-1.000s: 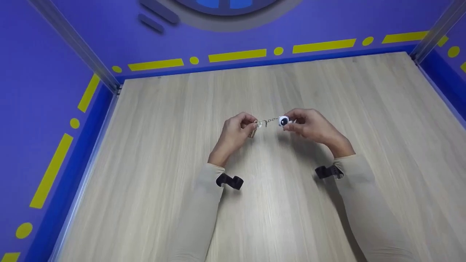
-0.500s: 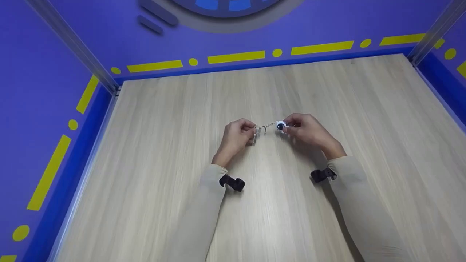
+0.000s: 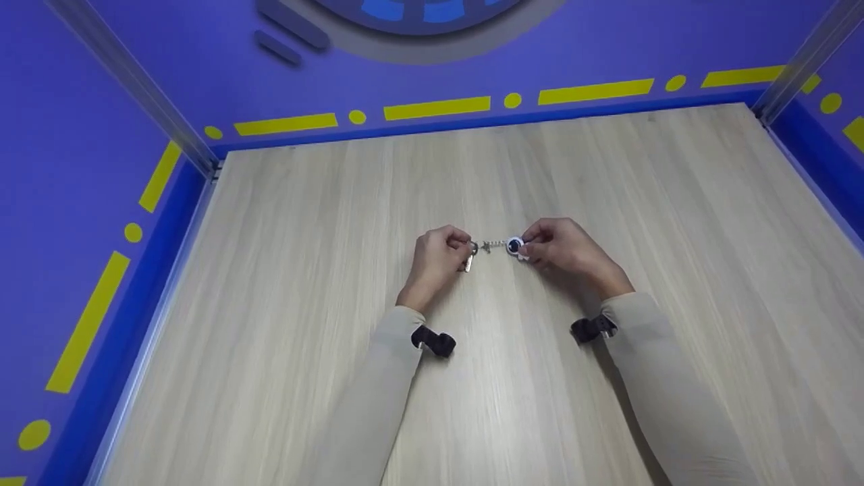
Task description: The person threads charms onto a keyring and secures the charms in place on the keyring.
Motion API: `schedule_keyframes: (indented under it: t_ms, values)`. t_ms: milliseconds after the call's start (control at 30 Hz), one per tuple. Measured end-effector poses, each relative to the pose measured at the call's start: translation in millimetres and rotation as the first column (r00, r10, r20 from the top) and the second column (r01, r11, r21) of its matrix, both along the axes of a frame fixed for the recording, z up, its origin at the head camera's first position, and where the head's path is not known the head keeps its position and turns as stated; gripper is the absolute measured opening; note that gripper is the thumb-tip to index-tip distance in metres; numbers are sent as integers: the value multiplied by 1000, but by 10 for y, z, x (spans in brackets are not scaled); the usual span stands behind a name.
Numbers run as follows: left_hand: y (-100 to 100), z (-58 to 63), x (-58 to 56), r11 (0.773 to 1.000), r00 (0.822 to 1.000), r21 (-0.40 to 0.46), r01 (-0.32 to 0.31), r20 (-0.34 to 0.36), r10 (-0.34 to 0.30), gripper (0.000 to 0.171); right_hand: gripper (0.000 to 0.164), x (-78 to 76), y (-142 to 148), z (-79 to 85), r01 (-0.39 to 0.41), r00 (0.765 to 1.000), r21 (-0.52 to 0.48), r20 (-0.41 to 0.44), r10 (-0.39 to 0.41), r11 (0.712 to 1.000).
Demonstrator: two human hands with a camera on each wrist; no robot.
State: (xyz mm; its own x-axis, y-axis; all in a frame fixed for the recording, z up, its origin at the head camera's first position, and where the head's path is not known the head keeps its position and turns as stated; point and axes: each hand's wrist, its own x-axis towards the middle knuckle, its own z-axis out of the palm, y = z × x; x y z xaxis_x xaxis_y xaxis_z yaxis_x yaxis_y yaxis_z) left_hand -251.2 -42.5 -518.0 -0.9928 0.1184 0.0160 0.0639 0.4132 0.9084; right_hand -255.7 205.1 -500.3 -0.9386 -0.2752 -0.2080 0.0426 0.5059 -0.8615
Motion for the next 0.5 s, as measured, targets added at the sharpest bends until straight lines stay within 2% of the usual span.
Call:
schedule_keyframes:
  t_ms: [100, 267, 500]
  values:
    - [15, 4, 2, 995, 999, -95, -18, -41, 14, 8, 16, 7, 3, 11, 14, 1000, 15, -5, -14, 1000]
    - [35, 12, 16, 979, 997, -201, -44, -74, 30, 8, 18, 24, 17, 36, 28, 999, 78, -33, -26, 997]
    - [73, 7, 35, 949, 993, -305, -82, -101, 54, 7, 16, 45, 51, 70, 20, 984, 234, -175, 21, 972]
